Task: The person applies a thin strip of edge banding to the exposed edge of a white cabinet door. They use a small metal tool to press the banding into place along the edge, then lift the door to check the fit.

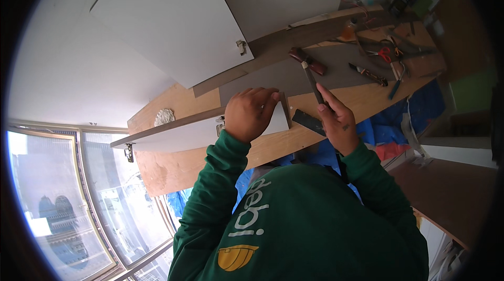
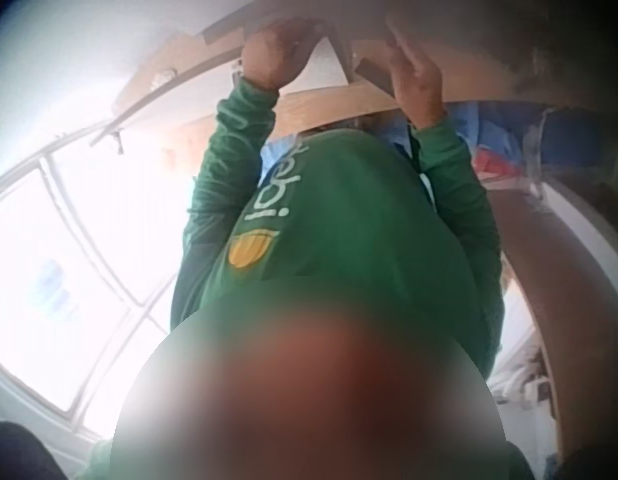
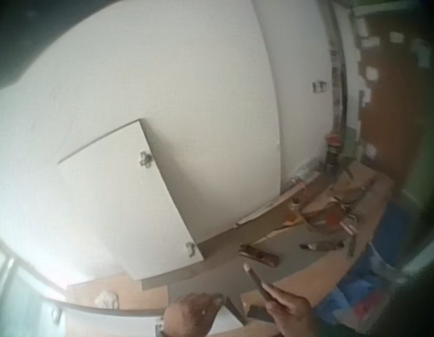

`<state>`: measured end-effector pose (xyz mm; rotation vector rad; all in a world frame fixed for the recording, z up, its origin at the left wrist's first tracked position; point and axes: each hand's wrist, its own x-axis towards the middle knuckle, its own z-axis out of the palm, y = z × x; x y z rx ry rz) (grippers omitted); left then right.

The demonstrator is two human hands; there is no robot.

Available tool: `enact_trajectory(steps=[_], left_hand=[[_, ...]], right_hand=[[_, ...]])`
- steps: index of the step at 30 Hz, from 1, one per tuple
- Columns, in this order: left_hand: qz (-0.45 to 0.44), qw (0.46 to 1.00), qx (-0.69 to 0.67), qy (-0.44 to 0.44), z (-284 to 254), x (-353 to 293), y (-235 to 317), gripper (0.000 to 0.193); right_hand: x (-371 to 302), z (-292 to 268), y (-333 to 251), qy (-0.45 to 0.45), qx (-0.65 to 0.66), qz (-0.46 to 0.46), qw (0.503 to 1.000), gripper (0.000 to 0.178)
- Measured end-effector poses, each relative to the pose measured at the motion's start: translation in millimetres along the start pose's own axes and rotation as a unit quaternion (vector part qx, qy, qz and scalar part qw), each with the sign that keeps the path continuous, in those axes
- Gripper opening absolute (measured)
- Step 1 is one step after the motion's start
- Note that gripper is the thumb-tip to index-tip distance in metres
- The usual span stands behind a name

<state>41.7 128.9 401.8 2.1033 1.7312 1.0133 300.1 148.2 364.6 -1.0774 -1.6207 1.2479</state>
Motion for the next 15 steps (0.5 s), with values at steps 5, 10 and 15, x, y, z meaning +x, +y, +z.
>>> enact_trajectory(steps=[5,10,15], left_hand=[[-0.023,1.0,-0.005,0.004,-2.2,1.6,4.2,0.022],[-0.036,0.999,0.018,0.004,-3.8,2.4,9.9,0.022],[-0.038,0.999,0.015,-0.011,-4.4,2.9,8.5,0.02]], right_hand=[[-3.5,-2.6,2.4,-0.006,0.003,0.001,1.0,0.051],[-4.3,-2.7,-0.7,-0.02,-0.012,-0.001,1.0,0.05],[-4.5,-2.3,-5.1,-0.028,-0.004,0.001,1.0,0.048]])
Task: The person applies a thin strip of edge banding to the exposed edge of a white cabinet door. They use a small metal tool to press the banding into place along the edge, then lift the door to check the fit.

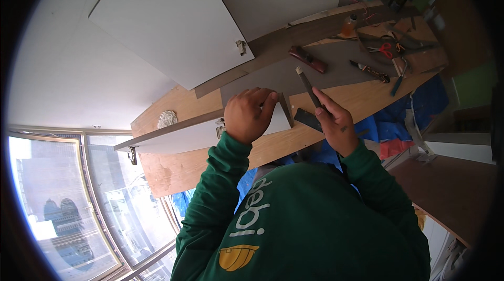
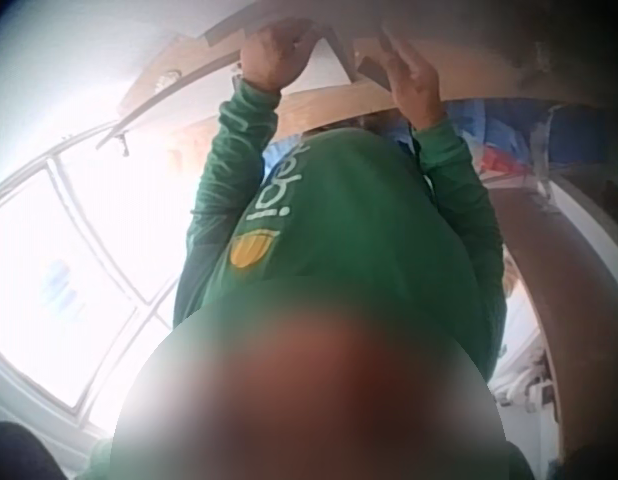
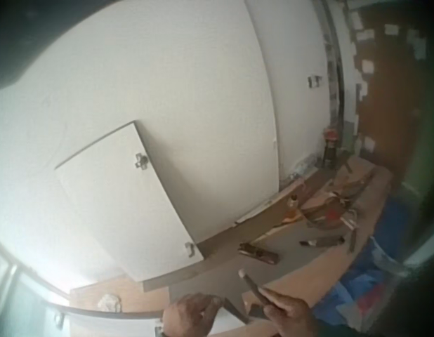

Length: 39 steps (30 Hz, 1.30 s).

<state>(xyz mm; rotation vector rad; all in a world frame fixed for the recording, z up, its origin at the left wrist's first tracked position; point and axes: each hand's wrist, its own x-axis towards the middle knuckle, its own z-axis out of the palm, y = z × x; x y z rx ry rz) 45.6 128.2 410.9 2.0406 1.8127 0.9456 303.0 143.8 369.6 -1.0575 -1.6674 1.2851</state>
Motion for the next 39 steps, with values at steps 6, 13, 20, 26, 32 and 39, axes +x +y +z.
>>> enact_trajectory(steps=[6,13,20,26,32,39], left_hand=[[0.049,0.998,-0.027,0.012,-4.2,-2.0,-2.2,0.025],[-0.033,0.998,-0.052,-0.011,-4.3,-0.7,0.3,0.03],[-0.126,0.987,-0.074,-0.072,-9.8,6.9,0.5,0.033],[-0.183,0.97,-0.1,-0.12,-13.3,13.9,-2.2,0.032],[-0.19,0.966,-0.127,-0.12,-14.1,14.7,-3.5,0.027],[-0.107,0.978,-0.144,-0.104,-17.6,13.3,-13.4,0.025]], right_hand=[[-0.2,3.2,-0.5,-0.004,0.008,0.018,1.0,0.048],[0.1,2.7,3.1,-0.01,0.005,0.022,1.0,0.048],[-0.4,0.7,6.5,-0.01,0.001,0.016,1.0,0.049],[-0.5,0.5,2.8,-0.017,0.014,0.045,0.999,0.049],[5.1,2.4,-7.2,-0.019,-0.03,-0.021,0.999,0.046],[34.0,18.7,-23.5,-0.032,-0.088,-0.078,0.993,0.021]])
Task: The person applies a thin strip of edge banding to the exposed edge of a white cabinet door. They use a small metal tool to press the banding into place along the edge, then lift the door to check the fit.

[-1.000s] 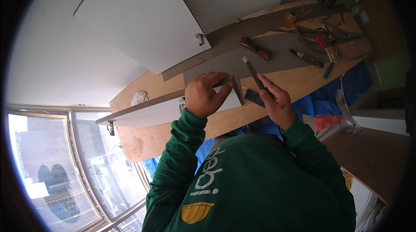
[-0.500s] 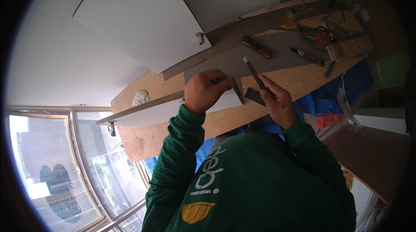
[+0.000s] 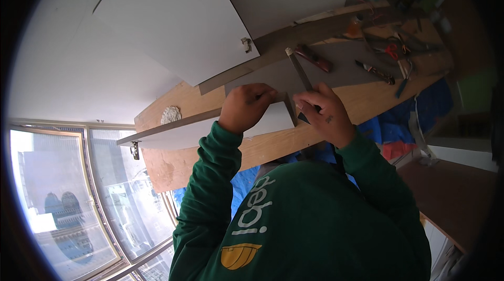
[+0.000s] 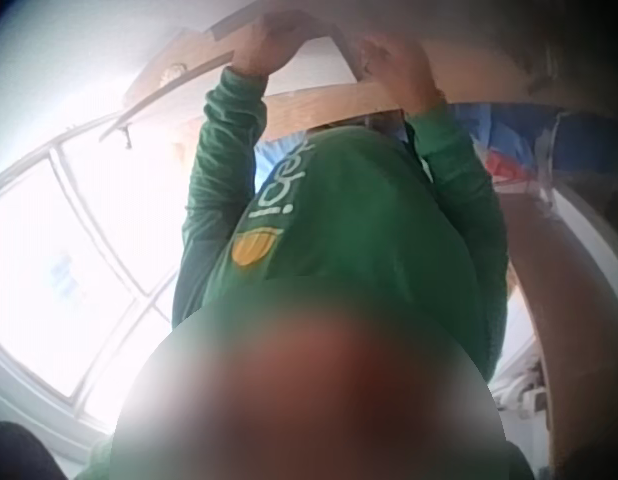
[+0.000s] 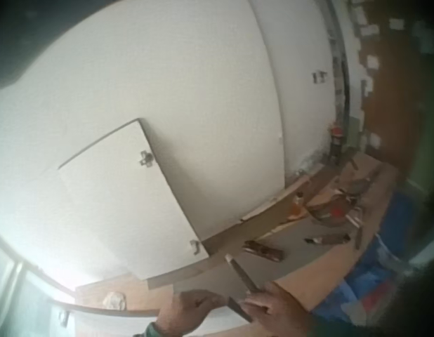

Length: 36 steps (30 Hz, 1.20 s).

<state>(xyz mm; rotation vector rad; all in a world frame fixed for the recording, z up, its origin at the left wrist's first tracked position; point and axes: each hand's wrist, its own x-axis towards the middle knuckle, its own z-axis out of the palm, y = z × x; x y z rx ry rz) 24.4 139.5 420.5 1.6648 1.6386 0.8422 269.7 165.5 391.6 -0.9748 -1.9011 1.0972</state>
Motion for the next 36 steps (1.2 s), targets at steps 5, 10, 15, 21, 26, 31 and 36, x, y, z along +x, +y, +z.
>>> enact_trajectory(steps=[5,10,15,21,26,31,36], left_hand=[[0.005,1.0,0.017,0.013,1.1,-4.6,-4.2,0.023],[0.04,0.999,0.0,0.021,3.6,-6.2,-5.9,0.021],[0.062,0.997,0.024,0.026,4.8,-4.7,-7.8,0.02],[0.06,0.997,0.041,0.024,6.3,-5.4,-8.4,0.021],[0.046,0.998,0.035,0.03,8.1,-4.8,-8.9,0.022],[0.048,0.998,0.037,0.034,9.3,-6.2,-7.9,0.025],[0.046,0.998,0.043,0.029,8.7,-7.0,-6.4,0.025]], right_hand=[[23.1,4.5,-11.3,-0.018,-0.058,-0.022,0.998,0.012],[30.8,6.0,-13.2,-0.052,-0.093,-0.141,0.984,0.016],[34.9,7.2,-10.6,-0.084,-0.1,-0.15,0.98,0.017],[43.3,1.6,-10.3,-0.151,-0.117,-0.145,0.971,0.02],[42.5,0.3,-10.1,-0.148,-0.117,-0.127,0.974,0.017],[39.3,-11.3,-8.8,-0.092,-0.106,-0.108,0.984,0.011],[31.2,-9.8,-9.5,-0.065,-0.136,-0.126,0.981,0.008]])
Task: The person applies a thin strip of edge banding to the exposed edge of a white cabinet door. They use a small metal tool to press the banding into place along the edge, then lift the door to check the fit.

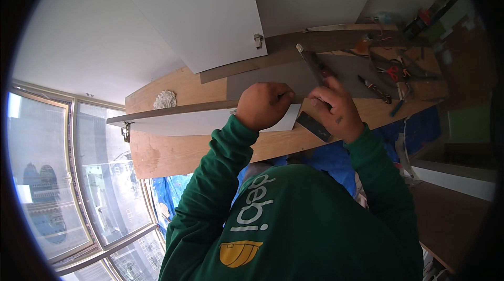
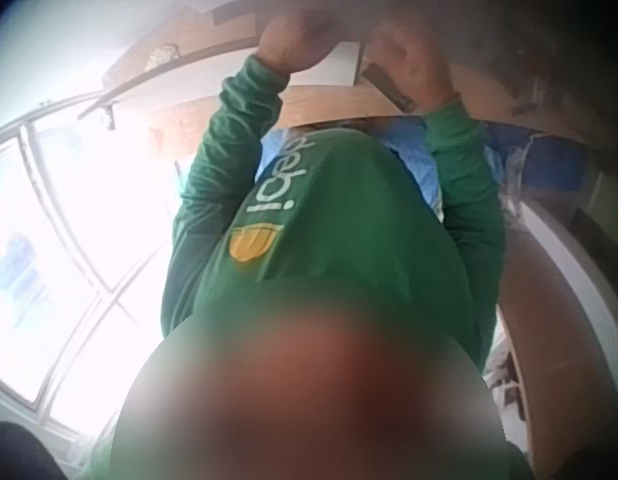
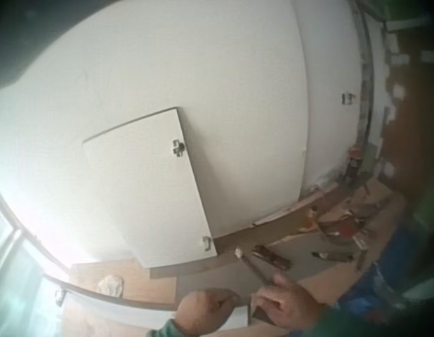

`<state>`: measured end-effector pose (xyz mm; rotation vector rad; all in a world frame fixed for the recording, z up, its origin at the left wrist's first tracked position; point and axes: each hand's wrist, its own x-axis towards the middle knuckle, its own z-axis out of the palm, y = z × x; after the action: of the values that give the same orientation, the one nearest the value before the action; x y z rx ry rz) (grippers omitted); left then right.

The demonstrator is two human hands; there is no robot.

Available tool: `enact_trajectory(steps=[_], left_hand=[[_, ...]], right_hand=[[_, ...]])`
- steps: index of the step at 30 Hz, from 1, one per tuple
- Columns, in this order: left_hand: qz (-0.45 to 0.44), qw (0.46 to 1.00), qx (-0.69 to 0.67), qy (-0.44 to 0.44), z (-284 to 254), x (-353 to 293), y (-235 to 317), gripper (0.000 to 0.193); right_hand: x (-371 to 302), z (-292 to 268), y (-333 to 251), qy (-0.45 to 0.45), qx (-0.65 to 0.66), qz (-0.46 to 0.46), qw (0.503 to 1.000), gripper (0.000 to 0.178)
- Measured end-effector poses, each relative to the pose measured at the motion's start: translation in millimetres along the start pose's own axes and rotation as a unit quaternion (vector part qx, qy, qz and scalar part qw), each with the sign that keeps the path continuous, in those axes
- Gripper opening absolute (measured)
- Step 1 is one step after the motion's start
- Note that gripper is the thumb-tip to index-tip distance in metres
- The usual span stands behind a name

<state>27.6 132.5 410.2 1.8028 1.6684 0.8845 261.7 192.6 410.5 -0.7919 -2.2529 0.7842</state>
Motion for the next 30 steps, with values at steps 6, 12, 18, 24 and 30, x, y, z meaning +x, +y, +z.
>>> enact_trajectory(steps=[6,12,18,24,30], left_hand=[[0.009,1.0,0.01,0.014,1.4,-1.1,0.6,0.025],[0.006,0.999,0.028,0.018,1.5,-2.1,1.0,0.025],[0.004,1.0,0.019,0.021,5.9,-0.3,-3.3,0.023],[0.032,0.998,0.028,0.054,13.3,1.8,-10.9,0.021],[0.024,0.997,0.023,0.076,16.8,1.6,-11.9,0.021]], right_hand=[[-5.4,10.9,-11.3,0.018,-0.084,-0.046,0.995,0.013],[5.5,0.9,-12.9,-0.033,-0.15,-0.116,0.981,0.016],[17.3,-8.3,-14.0,-0.08,-0.198,-0.179,0.96,0.012],[23.4,-14.1,-15.8,-0.108,-0.211,-0.202,0.95,0.011],[24.6,-13.8,-15.0,-0.113,-0.219,-0.22,0.944,0.013]])
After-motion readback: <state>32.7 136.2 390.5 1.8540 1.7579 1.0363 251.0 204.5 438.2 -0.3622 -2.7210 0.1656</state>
